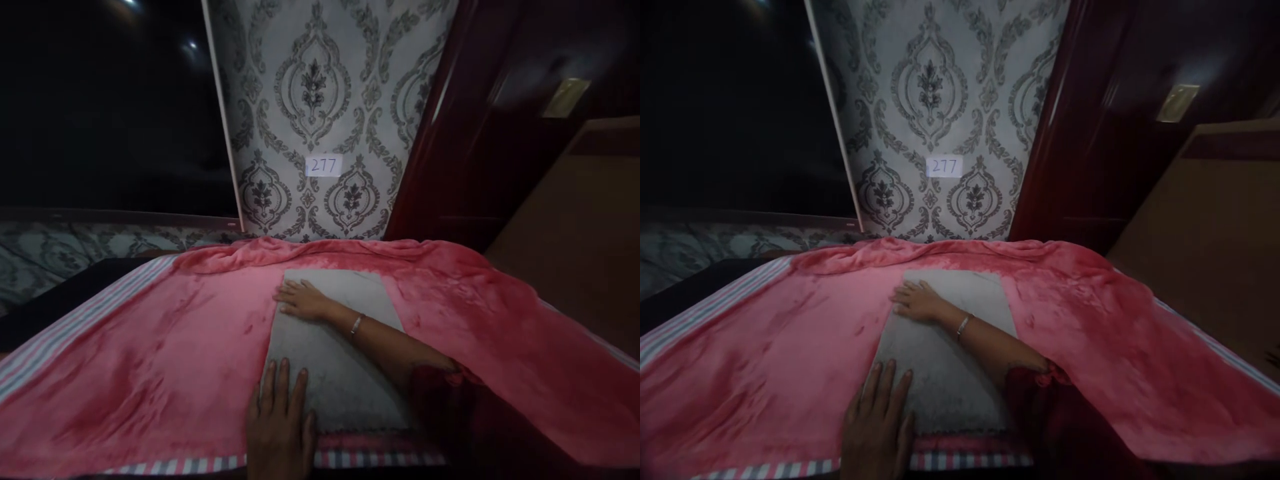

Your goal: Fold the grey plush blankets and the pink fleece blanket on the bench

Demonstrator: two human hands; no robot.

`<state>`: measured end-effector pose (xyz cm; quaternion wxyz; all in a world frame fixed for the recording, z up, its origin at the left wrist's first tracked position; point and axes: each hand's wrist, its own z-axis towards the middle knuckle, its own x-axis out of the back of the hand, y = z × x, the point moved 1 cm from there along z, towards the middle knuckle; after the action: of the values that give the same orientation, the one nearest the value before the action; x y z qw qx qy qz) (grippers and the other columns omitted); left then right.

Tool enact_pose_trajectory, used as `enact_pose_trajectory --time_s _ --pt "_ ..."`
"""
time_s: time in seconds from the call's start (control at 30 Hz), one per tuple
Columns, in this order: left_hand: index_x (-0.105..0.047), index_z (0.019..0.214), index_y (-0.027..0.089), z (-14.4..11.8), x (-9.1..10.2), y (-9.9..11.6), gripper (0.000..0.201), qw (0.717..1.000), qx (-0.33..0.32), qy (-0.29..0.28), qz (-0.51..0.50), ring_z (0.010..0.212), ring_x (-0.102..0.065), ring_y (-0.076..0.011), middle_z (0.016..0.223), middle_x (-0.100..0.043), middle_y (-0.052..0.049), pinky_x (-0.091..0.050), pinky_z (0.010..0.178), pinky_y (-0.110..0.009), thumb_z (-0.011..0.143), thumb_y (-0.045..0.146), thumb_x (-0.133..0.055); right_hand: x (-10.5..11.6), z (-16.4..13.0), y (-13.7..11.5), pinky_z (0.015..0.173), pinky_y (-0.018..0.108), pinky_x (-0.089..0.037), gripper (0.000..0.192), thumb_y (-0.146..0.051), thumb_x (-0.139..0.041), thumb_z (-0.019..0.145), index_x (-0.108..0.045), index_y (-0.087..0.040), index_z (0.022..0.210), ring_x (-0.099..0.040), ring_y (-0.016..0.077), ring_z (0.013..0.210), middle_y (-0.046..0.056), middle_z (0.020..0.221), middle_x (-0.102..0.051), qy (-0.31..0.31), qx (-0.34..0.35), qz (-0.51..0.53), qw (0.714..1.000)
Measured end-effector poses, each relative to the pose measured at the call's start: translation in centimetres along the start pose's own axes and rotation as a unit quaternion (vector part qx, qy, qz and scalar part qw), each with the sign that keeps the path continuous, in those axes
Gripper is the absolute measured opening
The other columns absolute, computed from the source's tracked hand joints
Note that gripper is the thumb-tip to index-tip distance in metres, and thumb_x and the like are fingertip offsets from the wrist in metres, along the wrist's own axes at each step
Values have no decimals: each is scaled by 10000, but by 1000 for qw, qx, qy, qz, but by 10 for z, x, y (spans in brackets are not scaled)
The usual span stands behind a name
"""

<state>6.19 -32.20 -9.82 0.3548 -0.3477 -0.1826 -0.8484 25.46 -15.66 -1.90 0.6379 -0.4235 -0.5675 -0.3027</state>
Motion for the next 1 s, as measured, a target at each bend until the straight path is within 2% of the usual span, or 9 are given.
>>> enact_pose_trajectory --time_s 0.1,0.2,0.37,0.5,0.63,0.73,0.8,0.9,1.0 --pt "-313 1573 283 0 -2 -2 737 1000 -1 -2 -1 1428 -405 -354 1549 -454 -137 -395 1043 -515 881 183 -544 8 18 24 1218 520 -130 561 -510 -322 1049 -374 -267 1552 -148 253 1524 31 1655 -224 17 -79 1 997" --pt "-308 1573 284 0 -5 -3 736 1000 -3 4 10 1423 -410 -358 1529 -477 -146 -408 1018 -519 884 188 -547 15 32 41 1204 525 -175 571 -495 -310 1050 -351 -245 1562 -212 261 1506 62 1645 -253 42 -127 3 991" --pt "-358 1554 275 0 -6 -6 704 1000 -15 6 11 1421 -413 -368 1523 -483 -151 -405 1024 -519 884 190 -554 22 33 42 1188 527 -216 575 -454 -301 1052 -333 -201 1568 -253 274 1491 118 1625 -291 67 -165 0 984" --pt "-385 1541 281 1 -4 -6 685 1000 -15 7 -1 1423 -410 -371 1539 -466 -140 -397 1047 -523 883 196 -557 23 2 32 1213 525 -141 599 -484 -341 1044 -269 -257 1593 -148 256 1525 86 1665 -176 78 -140 -6 987" --pt "-480 1480 263 4 2 -1 593 1000 -8 -8 -7 1434 -395 -361 1537 -468 -143 -388 1060 -521 894 216 -558 16 -57 44 1203 582 -100 610 -529 -356 1030 -269 -309 1592 -122 287 1529 66 1669 -155 92 -115 -34 988" --pt "-557 1413 228 6 6 4 507 1000 10 -27 -3 1435 -386 -372 1516 -489 -163 -377 1055 -539 906 221 -539 10 -97 77 1198 591 -100 574 -525 -336 1032 -337 -320 1568 -144 296 1524 54 1656 -211 84 -200 -4 976" --pt "-578 1393 221 8 8 6 482 999 11 -37 4 1433 -389 -369 1511 -495 -164 -371 1059 -540 913 231 -529 7 -113 100 1205 572 -100 562 -502 -343 1032 -369 -302 1556 -168 293 1520 62 1645 -251 117 -275 41 954" --pt "-598 1373 206 11 12 8 464 999 6 -40 16 1411 -419 -371 1498 -509 -168 -388 1040 -525 915 237 -529 4 -121 121 1194 614 -88 568 -469 -357 1022 -411 -238 1538 -200 325 1506 110 1617 -312 168 -335 83 923" --pt "-606 1369 186 13 16 10 457 999 6 -43 21 1395 -435 -386 1485 -520 -180 -400 1020 -525 925 239 -514 3 -126 126 1196 622 -98 584 -432 -446 972 -457 -196 1506 -180 345 1507 125 1612 -318 220 -353 120 901"
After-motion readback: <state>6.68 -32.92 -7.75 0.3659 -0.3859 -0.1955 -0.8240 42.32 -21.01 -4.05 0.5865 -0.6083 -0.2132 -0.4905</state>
